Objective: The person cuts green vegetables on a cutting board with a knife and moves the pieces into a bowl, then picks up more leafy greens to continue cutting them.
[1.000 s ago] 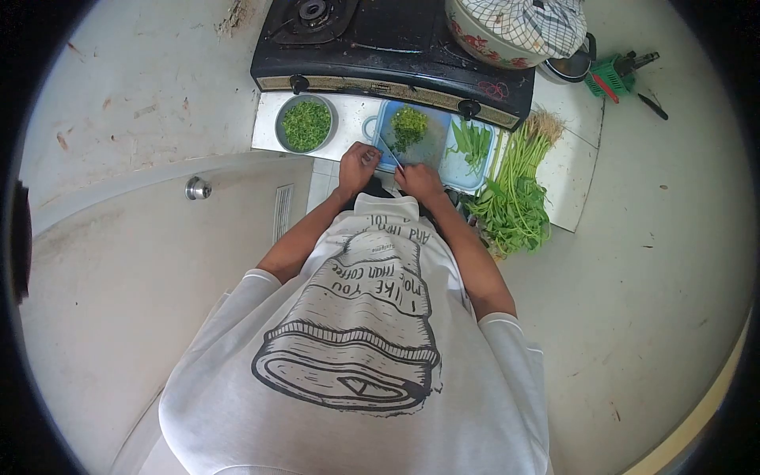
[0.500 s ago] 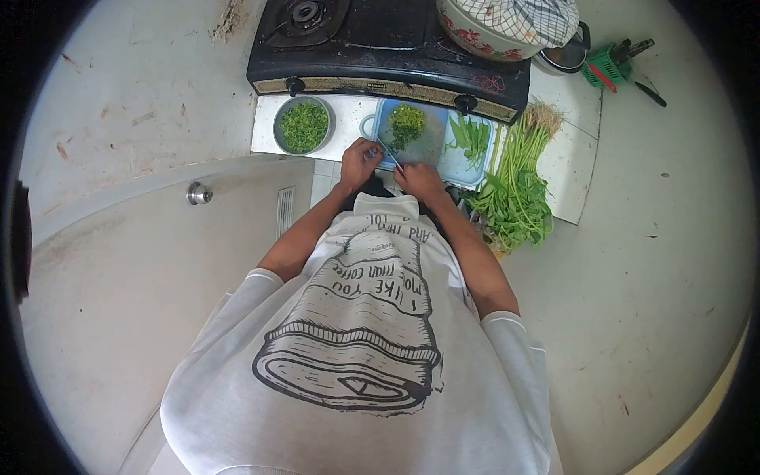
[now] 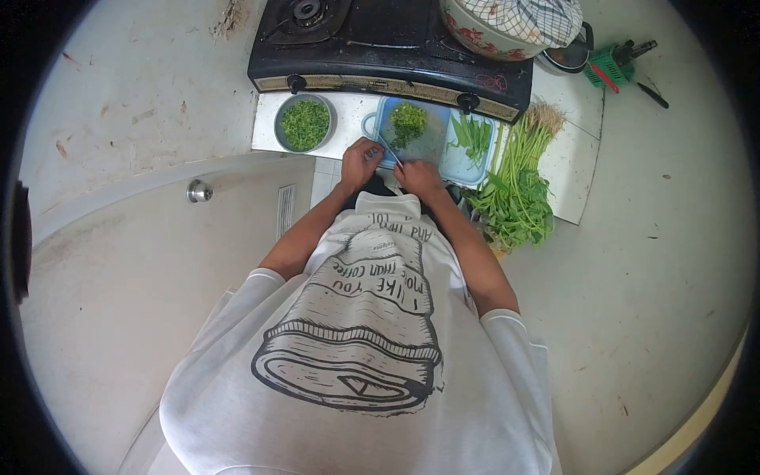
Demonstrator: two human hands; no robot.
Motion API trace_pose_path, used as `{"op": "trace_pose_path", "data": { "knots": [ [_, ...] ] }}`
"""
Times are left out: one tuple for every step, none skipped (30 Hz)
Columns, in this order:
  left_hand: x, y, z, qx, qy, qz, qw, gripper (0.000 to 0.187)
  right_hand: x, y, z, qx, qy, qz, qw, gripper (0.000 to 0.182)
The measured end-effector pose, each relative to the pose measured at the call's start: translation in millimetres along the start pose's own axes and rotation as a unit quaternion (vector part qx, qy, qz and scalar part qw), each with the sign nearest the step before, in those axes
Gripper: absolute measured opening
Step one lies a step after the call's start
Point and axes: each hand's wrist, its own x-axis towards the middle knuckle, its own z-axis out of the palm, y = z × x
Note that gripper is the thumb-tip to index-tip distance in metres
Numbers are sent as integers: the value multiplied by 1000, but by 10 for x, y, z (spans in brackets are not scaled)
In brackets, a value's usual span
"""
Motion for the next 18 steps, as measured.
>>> {"op": "trace_pose_path", "data": {
  "knots": [
    [2,2,-2,5,1,4,1000,13,-6,10,14,-3,5,4,1000,48],
    [4,6,0,10,2,8,1000,13,-11,23,25,-7,10,8,1000,49],
    [4,15,1,7,1,6,1000,14,-15,29,23,-9,10,5,1000,49],
    [4,22,-5,4,1,5,1000,14,-16,27,23,-11,10,3,1000,49],
    [4,27,-12,1,0,3,1000,14,-20,24,27,-13,10,1,1000,49],
    [5,24,-13,3,1,7,1000,14,-31,20,28,1,10,-3,1000,50],
    [4,21,-13,5,2,10,1000,14,-46,17,29,16,10,-8,1000,50],
    [2,18,-12,6,2,13,1000,13,-55,15,28,30,9,-12,999,51],
    [2,25,-15,6,0,9,1000,13,-50,29,55,31,10,-13,999,51],
    [1,31,-19,6,-2,5,1000,13,-40,37,85,31,11,-13,999,51],
    [1,36,-23,6,-5,1,1000,13,-25,49,110,32,13,-14,999,51],
    [1,16,-14,7,-4,2,1000,13,-3,46,113,26,11,-15,1000,51],
    [4,-3,-2,8,-4,3,1000,13,26,40,119,20,9,-14,1000,50],
    [5,-22,11,9,-4,5,1000,13,46,34,126,13,7,-14,1000,50],
    [7,-17,9,4,-2,8,1000,13,55,9,102,12,4,-10,1000,49],
    [6,-14,4,0,0,11,1000,12,65,-13,76,10,2,-7,1000,49],
    [4,-13,-7,-4,2,13,1000,12,70,-39,52,9,-1,-3,1000,49],
    [4,-1,-25,2,-4,16,1000,11,68,-38,57,13,1,-1,1000,48]
  ]
}}
